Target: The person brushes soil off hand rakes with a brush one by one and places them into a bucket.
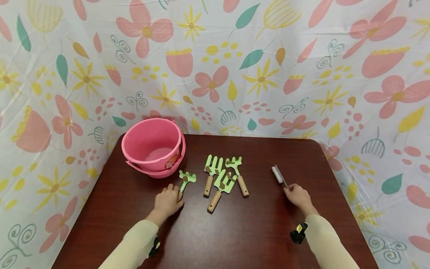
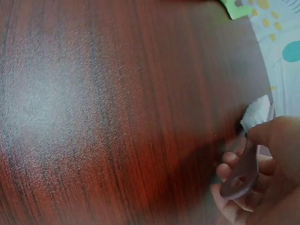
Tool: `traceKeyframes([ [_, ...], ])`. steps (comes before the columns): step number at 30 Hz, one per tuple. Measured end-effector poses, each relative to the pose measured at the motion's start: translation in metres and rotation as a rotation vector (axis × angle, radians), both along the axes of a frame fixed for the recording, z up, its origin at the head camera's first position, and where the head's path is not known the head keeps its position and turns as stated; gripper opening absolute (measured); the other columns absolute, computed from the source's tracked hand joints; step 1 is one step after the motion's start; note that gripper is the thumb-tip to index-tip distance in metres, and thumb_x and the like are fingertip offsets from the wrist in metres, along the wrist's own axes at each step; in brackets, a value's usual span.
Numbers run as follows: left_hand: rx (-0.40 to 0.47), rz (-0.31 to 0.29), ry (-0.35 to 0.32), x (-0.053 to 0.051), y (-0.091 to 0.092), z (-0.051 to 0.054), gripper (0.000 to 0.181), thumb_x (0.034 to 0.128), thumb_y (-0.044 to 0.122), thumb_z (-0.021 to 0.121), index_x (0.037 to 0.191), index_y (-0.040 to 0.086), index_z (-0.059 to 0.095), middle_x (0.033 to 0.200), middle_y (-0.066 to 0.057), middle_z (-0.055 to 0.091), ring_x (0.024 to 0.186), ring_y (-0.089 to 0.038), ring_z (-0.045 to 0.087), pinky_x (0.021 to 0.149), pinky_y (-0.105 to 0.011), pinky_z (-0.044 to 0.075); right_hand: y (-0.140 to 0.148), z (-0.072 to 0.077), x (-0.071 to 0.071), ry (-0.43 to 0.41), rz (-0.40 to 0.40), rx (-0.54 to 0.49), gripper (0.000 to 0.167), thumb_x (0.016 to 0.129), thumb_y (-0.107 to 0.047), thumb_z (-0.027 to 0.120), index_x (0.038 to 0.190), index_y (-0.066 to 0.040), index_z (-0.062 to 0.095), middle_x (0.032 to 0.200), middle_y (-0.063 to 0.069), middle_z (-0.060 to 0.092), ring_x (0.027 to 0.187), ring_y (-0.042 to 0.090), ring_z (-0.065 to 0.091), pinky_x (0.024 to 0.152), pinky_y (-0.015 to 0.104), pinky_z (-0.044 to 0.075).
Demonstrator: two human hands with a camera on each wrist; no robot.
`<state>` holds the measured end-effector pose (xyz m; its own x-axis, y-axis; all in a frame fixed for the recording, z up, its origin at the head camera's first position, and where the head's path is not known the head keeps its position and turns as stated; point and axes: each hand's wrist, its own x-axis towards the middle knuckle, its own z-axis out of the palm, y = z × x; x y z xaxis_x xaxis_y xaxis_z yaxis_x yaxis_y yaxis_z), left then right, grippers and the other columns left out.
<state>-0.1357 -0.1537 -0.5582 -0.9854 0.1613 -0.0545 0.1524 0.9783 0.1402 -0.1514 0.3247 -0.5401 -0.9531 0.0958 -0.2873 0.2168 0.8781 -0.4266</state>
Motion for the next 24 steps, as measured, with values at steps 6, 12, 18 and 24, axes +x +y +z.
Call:
traceKeyframes([
  [6,0.017,0.022,0.053,0.0026,0.0017,-0.0046,0.044,0.0689,0.039,0.076,0.091,0.006,0.056,0.083,-0.009,0.051,0.070,-0.026,0.054,0.052,-0.042,0.048,0.0005,0.0009,-0.0011,-0.077,-0.024,-0.129,0.048,0.096,-0.030,0.039,0.117,0.012,0.050,0.094,0.023,0.061,0.070,0.025,0.058,0.062,0.037,0.047],
  [12,0.029,0.063,0.068,0.0037,0.0042,-0.0073,0.037,0.0711,0.033,0.074,0.086,0.007,0.053,0.081,-0.008,0.050,0.069,-0.027,0.054,0.051,-0.042,0.046,0.0016,-0.0002,-0.0003,-0.134,-0.074,-0.304,0.046,0.098,-0.026,0.036,0.119,0.014,0.047,0.097,0.022,0.062,0.067,0.020,0.057,0.057,0.033,0.047],
  [18,0.045,0.099,0.073,0.0045,0.0051,-0.0081,0.034,0.0713,0.030,0.074,0.084,0.007,0.053,0.080,-0.009,0.051,0.070,-0.028,0.054,0.052,-0.043,0.047,0.0010,-0.0005,-0.0011,-0.169,-0.126,-0.414,0.044,0.098,-0.022,0.037,0.123,0.014,0.043,0.102,0.023,0.059,0.072,0.020,0.057,0.060,0.033,0.048],
  [24,0.053,0.108,0.094,0.0052,0.0037,-0.0085,0.034,0.0702,0.028,0.075,0.084,0.006,0.053,0.078,-0.009,0.052,0.065,-0.029,0.056,0.052,-0.043,0.047,0.0013,-0.0009,0.0001,-0.193,-0.150,-0.466,0.044,0.098,-0.023,0.040,0.125,0.012,0.041,0.101,0.018,0.058,0.077,0.019,0.057,0.063,0.032,0.049],
])
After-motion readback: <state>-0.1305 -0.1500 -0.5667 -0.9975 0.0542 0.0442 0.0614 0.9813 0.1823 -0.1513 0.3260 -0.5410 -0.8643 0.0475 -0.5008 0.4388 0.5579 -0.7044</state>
